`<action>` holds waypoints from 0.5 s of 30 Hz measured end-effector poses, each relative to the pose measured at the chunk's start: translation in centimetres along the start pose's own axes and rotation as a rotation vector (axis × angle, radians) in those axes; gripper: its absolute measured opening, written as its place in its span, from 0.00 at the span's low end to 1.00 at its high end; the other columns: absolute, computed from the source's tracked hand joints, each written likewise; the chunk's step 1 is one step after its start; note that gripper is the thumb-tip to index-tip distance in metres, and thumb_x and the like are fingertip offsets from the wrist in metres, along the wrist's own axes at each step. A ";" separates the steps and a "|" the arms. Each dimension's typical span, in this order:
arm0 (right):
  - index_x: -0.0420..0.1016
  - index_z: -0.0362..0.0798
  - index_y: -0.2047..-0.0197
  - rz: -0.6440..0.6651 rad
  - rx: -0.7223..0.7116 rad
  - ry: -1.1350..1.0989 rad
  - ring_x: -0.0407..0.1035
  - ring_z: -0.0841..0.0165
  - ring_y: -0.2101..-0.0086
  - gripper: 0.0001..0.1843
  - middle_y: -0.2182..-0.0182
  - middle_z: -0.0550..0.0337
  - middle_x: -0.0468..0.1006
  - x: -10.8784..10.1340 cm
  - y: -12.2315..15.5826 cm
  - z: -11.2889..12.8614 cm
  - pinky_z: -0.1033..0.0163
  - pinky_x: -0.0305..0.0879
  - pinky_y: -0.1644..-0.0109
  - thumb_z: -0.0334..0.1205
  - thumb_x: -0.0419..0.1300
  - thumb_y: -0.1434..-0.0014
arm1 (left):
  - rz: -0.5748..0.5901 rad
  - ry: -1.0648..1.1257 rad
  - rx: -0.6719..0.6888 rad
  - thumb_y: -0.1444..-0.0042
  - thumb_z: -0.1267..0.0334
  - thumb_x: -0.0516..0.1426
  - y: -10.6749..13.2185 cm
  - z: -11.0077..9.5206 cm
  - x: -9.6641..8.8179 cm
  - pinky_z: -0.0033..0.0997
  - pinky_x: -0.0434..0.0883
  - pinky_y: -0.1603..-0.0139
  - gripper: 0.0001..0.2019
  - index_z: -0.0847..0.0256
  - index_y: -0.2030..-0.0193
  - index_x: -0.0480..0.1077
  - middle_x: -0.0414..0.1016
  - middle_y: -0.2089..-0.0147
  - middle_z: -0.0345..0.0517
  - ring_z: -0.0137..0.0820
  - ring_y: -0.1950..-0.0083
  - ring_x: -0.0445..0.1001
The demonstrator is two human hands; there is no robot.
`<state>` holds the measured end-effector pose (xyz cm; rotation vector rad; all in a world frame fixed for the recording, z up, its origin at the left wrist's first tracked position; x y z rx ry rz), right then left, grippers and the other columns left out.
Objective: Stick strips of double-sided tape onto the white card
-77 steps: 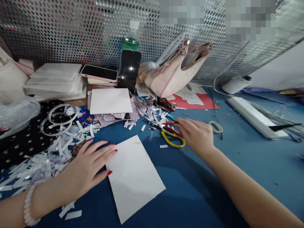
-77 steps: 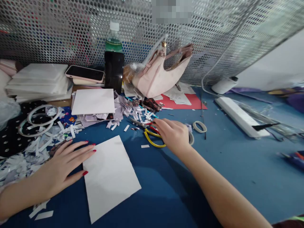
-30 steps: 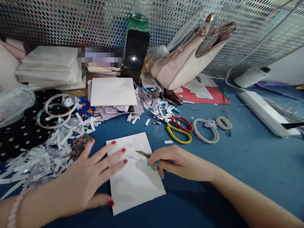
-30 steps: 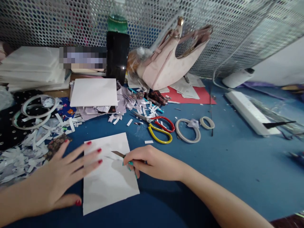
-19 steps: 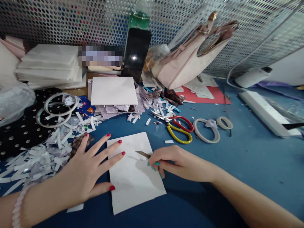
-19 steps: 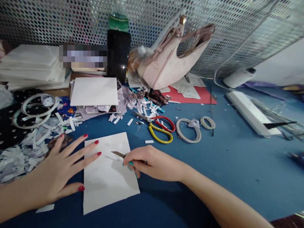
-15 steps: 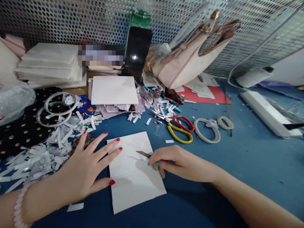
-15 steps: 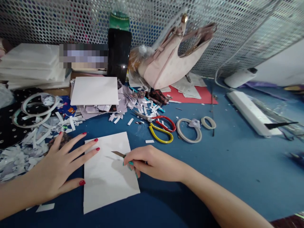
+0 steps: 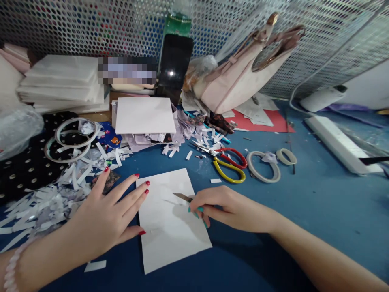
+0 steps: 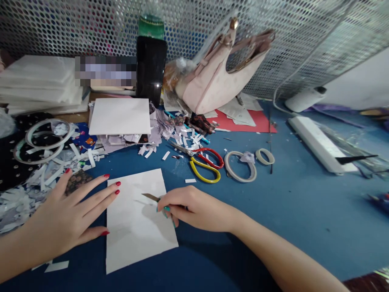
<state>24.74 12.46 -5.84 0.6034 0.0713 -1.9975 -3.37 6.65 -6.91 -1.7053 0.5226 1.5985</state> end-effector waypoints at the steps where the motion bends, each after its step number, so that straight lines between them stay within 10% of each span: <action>1: 0.74 0.45 0.56 -0.002 -0.006 0.004 0.75 0.74 0.73 0.14 0.67 0.57 0.78 0.0 0.0 0.0 0.68 0.70 0.63 0.35 0.47 0.29 | -0.022 0.001 0.005 0.27 0.54 0.41 -0.1 0.0 -0.1 0.66 0.27 0.26 0.23 0.61 0.43 0.74 0.74 0.38 0.50 0.46 0.35 0.69; 8: 0.74 0.45 0.56 -0.001 -0.001 -0.015 0.74 0.76 0.74 0.14 0.65 0.57 0.78 0.0 0.0 0.1 0.69 0.70 0.64 0.33 0.47 0.30 | -0.212 -0.119 -0.009 0.34 0.71 0.55 -0.1 0.3 -1.7 0.65 0.38 0.25 0.09 0.61 0.59 0.78 0.81 0.48 0.48 0.41 0.43 0.76; 15: 0.74 0.44 0.57 0.007 0.001 -0.029 0.74 0.76 0.74 0.13 0.65 0.57 0.77 -0.1 0.0 0.2 0.70 0.69 0.65 0.31 0.47 0.31 | -0.083 0.046 0.042 0.32 0.71 0.47 -0.1 0.4 -0.5 0.57 0.40 0.25 0.19 0.58 0.41 0.72 0.73 0.36 0.47 0.42 0.34 0.68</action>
Point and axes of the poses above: each hand's wrist, its own y-axis away from the middle knuckle, its own x-axis out of the palm, z = x × y, the point moved 2 cm from there along -y, towards the middle knuckle
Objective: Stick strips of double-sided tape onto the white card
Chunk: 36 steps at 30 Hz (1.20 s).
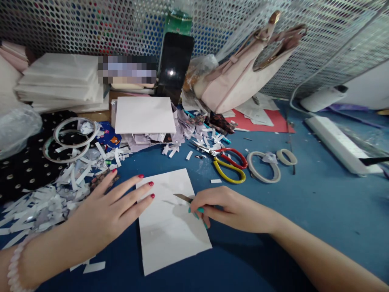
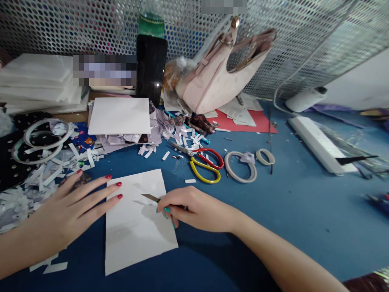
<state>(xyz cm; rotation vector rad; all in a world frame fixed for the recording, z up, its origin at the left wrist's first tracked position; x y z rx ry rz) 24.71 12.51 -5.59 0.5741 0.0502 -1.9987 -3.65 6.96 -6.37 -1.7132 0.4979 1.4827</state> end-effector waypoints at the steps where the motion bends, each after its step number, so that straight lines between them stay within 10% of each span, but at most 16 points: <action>1: 0.74 0.44 0.57 0.000 0.004 -0.004 0.74 0.76 0.73 0.13 0.66 0.57 0.76 0.0 0.0 0.0 0.70 0.69 0.65 0.31 0.47 0.31 | 0.024 0.044 0.006 0.31 0.68 0.47 -0.1 -0.1 0.2 0.54 0.38 0.24 0.19 0.58 0.40 0.72 0.73 0.36 0.45 0.41 0.33 0.67; 26: 0.75 0.42 0.55 -0.016 -0.049 -0.136 0.74 0.74 0.73 0.14 0.65 0.54 0.77 0.0 0.2 -0.5 0.68 0.69 0.66 0.39 0.50 0.29 | 0.000 0.042 0.003 0.29 0.61 0.47 -0.3 -0.1 0.3 0.50 0.43 0.26 0.16 0.62 0.53 0.76 0.78 0.44 0.49 0.42 0.38 0.71; 31: 0.72 0.47 0.56 -0.236 -0.185 -0.771 0.73 0.70 0.78 0.12 0.69 0.56 0.79 -0.4 0.7 -1.4 0.67 0.67 0.77 0.47 0.57 0.32 | 0.027 0.011 -0.067 0.29 0.56 0.46 -0.3 0.2 0.4 0.51 0.53 0.31 0.22 0.69 0.42 0.72 0.73 0.38 0.60 0.49 0.38 0.71; 36: 0.70 0.50 0.61 -0.383 -0.339 -0.464 0.65 0.73 0.75 0.10 0.74 0.64 0.71 -0.5 0.2 -0.7 0.69 0.63 0.72 0.45 0.65 0.38 | 0.034 0.045 -0.045 0.28 0.57 0.44 -0.4 0.2 0.6 0.47 0.54 0.31 0.22 0.68 0.40 0.70 0.72 0.36 0.58 0.45 0.36 0.70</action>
Point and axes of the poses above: each hand's wrist, its own y-axis away from the middle knuckle, its own x-axis out of the palm, z = x × y, the point moved 2 cm from there along -y, towards the middle knuckle
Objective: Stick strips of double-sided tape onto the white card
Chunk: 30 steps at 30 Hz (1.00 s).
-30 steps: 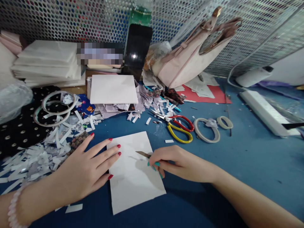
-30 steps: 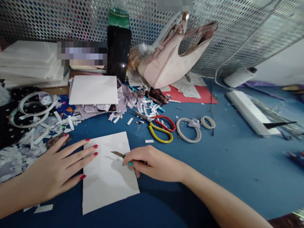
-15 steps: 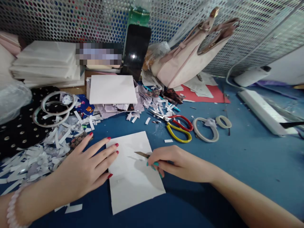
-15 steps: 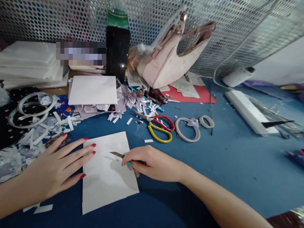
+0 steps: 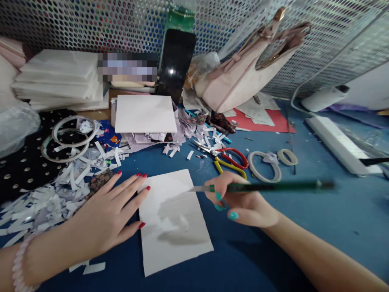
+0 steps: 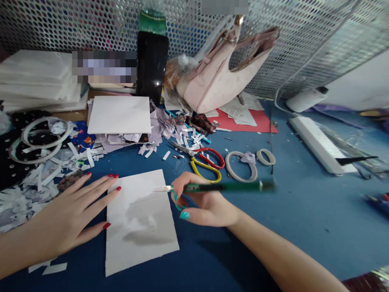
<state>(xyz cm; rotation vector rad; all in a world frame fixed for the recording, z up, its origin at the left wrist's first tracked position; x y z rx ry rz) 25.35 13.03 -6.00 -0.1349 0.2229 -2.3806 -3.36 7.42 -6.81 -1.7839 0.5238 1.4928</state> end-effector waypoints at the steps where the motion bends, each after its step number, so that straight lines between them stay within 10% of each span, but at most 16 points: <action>1: 0.70 0.49 0.64 0.046 -0.046 0.091 0.64 0.73 0.74 0.11 0.75 0.64 0.70 0.3 -0.3 0.2 0.69 0.62 0.71 0.46 0.64 0.37 | 0.002 0.009 -0.001 0.28 0.57 0.44 0.0 0.0 0.0 0.47 0.54 0.31 0.22 0.68 0.39 0.70 0.72 0.36 0.58 0.45 0.36 0.70; 10: 0.63 0.47 0.57 0.280 0.002 0.314 0.61 0.77 0.79 0.09 0.76 0.67 0.69 3.3 -3.9 -0.4 0.72 0.57 0.76 0.44 0.53 0.29 | 0.057 -0.012 0.027 0.29 0.57 0.45 0.6 0.1 0.7 0.47 0.48 0.29 0.25 0.75 0.34 0.63 0.66 0.32 0.60 0.45 0.32 0.65; 17: 0.70 0.46 0.66 0.097 -0.169 0.270 0.68 0.75 0.78 0.12 0.77 0.62 0.73 3.0 -5.3 -2.3 0.70 0.64 0.74 0.43 0.60 0.33 | 0.063 0.057 -0.018 0.29 0.57 0.46 0.7 0.0 1.1 0.45 0.43 0.26 0.25 0.72 0.32 0.61 0.62 0.29 0.57 0.42 0.29 0.60; 30: 0.67 0.46 0.56 0.255 -0.061 0.330 0.68 0.74 0.75 0.11 0.73 0.61 0.73 2.5 -4.0 -2.5 0.70 0.64 0.72 0.46 0.54 0.29 | 0.053 0.143 -0.074 0.29 0.57 0.46 0.5 -0.1 1.0 0.48 0.46 0.26 0.24 0.70 0.33 0.62 0.65 0.31 0.57 0.43 0.30 0.64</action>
Point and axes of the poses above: each hand's wrist, its own y-axis away from the middle knuckle, its own x-axis out of the palm, z = x × y, the point moved 2 cm from there along -y, towards the middle knuckle
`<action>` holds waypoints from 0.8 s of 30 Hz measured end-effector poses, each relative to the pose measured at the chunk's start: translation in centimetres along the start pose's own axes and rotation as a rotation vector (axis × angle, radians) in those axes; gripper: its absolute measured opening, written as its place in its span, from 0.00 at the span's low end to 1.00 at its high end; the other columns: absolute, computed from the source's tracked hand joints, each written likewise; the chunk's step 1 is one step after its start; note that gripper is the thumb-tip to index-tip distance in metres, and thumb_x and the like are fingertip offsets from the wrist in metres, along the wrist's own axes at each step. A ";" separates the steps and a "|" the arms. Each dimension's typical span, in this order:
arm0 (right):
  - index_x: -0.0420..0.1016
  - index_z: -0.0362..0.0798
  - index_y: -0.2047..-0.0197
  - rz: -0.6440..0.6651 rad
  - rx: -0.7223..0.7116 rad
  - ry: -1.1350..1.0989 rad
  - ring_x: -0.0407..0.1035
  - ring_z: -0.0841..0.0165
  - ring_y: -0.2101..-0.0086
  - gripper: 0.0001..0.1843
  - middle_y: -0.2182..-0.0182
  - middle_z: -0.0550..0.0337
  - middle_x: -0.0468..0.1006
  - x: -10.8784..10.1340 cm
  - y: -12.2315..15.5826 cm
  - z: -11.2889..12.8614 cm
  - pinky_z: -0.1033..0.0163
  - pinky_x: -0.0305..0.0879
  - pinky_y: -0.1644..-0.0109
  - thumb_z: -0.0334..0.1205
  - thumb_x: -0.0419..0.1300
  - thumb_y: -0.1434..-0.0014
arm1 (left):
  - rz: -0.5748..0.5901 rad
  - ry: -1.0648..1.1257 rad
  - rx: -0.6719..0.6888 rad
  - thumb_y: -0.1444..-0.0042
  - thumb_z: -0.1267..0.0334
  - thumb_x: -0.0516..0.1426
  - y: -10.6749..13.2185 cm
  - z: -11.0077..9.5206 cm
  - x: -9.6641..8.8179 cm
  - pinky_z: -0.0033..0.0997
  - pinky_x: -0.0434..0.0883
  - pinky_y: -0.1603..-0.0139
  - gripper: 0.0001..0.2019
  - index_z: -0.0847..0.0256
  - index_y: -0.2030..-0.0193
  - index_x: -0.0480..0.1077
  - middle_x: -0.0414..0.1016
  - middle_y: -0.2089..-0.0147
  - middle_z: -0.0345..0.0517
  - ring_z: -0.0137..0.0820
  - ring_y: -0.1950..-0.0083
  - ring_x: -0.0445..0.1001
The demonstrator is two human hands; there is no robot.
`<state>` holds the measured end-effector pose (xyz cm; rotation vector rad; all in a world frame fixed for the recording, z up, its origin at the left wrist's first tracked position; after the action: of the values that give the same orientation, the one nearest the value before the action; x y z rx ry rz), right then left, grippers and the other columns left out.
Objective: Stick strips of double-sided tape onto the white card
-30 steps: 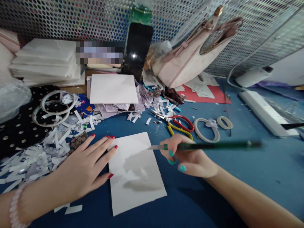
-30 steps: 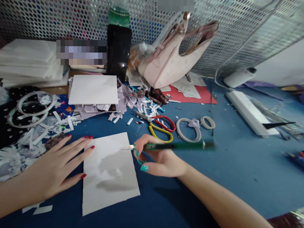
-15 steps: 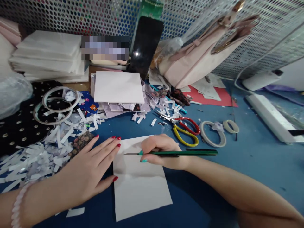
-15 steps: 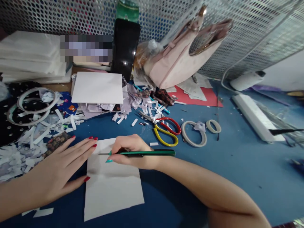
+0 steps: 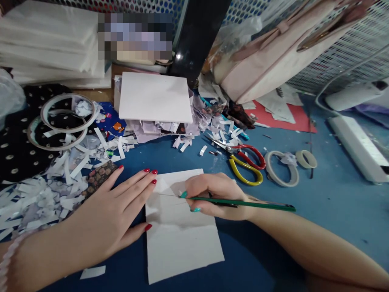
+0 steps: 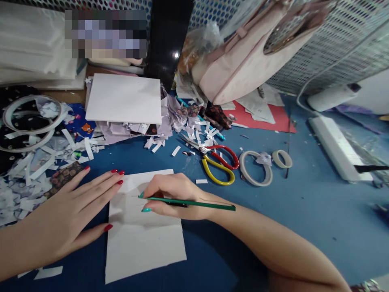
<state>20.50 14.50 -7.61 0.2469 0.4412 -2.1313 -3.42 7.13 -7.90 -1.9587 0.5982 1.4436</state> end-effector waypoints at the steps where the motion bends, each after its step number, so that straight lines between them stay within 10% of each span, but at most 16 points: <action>1: 0.68 0.46 0.58 0.007 -0.031 0.040 0.68 0.74 0.74 0.10 0.73 0.61 0.74 0.0 0.0 0.0 0.70 0.65 0.70 0.45 0.54 0.29 | -0.003 -0.006 0.007 0.29 0.57 0.46 0.0 0.0 0.0 0.47 0.45 0.25 0.24 0.71 0.33 0.62 0.65 0.31 0.58 0.43 0.30 0.64; 24: 0.67 0.49 0.61 -0.001 -0.121 0.276 0.71 0.72 0.71 0.11 0.73 0.60 0.75 0.1 -0.3 1.1 0.68 0.69 0.64 0.37 0.47 0.27 | 0.032 0.040 -0.046 0.29 0.57 0.47 0.2 0.0 0.4 0.49 0.46 0.25 0.24 0.62 0.30 0.60 0.65 0.30 0.53 0.43 0.30 0.64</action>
<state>20.19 14.16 -6.54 0.4744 0.7278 -2.0696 -3.43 7.00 -8.27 -2.0262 0.6220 1.4532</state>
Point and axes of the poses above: each hand's wrist, its own y-axis away from the middle knuckle, its own x-axis out of the palm, z = x × y, the point moved 2 cm from there along -y, towards the middle knuckle
